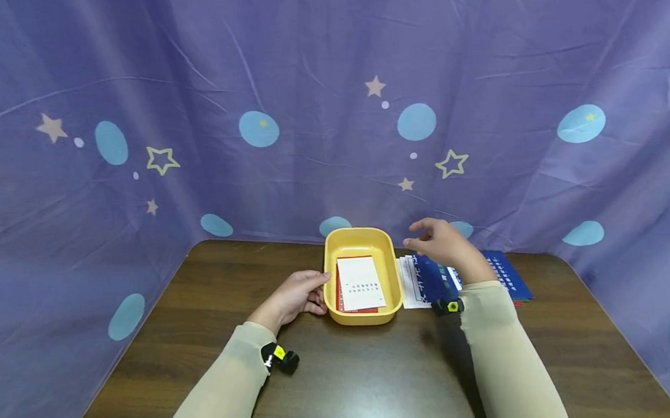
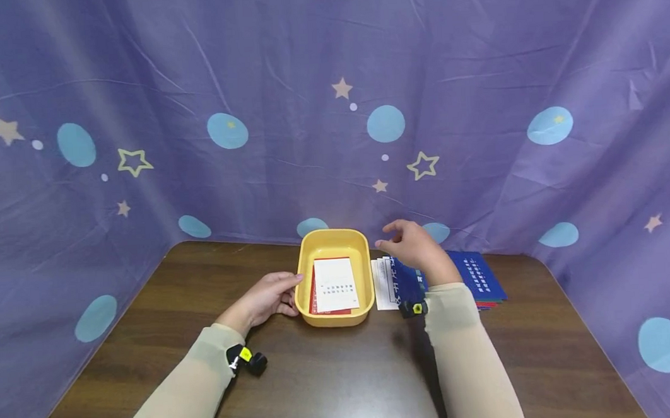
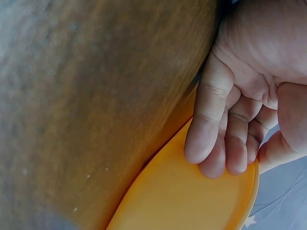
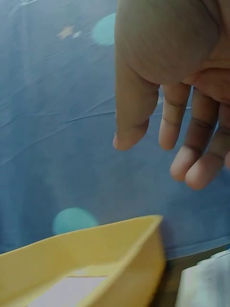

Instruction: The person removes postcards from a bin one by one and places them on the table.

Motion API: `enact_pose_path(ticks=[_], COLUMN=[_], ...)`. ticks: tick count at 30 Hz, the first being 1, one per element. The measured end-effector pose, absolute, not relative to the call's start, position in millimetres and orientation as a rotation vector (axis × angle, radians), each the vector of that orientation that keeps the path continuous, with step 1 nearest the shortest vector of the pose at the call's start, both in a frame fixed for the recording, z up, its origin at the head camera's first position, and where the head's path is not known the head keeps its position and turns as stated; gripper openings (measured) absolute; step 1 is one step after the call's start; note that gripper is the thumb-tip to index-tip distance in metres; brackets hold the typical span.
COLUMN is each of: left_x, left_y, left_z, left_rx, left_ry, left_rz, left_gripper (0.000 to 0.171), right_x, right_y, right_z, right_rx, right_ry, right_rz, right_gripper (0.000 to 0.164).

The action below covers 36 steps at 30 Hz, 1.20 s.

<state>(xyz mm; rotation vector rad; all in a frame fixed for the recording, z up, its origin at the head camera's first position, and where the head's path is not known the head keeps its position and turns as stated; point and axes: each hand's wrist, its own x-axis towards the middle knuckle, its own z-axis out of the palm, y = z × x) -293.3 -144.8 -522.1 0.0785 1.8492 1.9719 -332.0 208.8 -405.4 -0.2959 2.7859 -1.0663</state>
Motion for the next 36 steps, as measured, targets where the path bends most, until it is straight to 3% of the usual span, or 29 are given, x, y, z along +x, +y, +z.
enact_pose_path(ticks=[7, 20, 29, 36], left_x=[-295.2, -294.3, -292.9, -291.5], left_y=[-144.2, -144.7, -145.0, -146.4], left_z=[-524.3, -524.7, -523.0, -521.3], left_rx=[0.074, 0.077, 0.103, 0.105], left_ry=[1.835, 1.836, 1.827, 1.820], left_rz=[1.980, 1.989, 2.002, 1.998], left_gripper=[0.035, 0.039, 0.039, 0.035], right_x=[-338.8, -378.9, -384.7, -378.7], right_y=[168.6, 102.5, 70.2, 60.7], right_z=[-411.0, -416.2, -441.1, -449.7], right_rx=[-0.438, -0.330, -0.217, -0.238], right_ry=[2.659, 2.506, 2.686, 2.725], right_rz=[-1.040, -0.783, -0.351, -0.310], right_gripper=[0.058, 0.049, 0.065, 0.063])
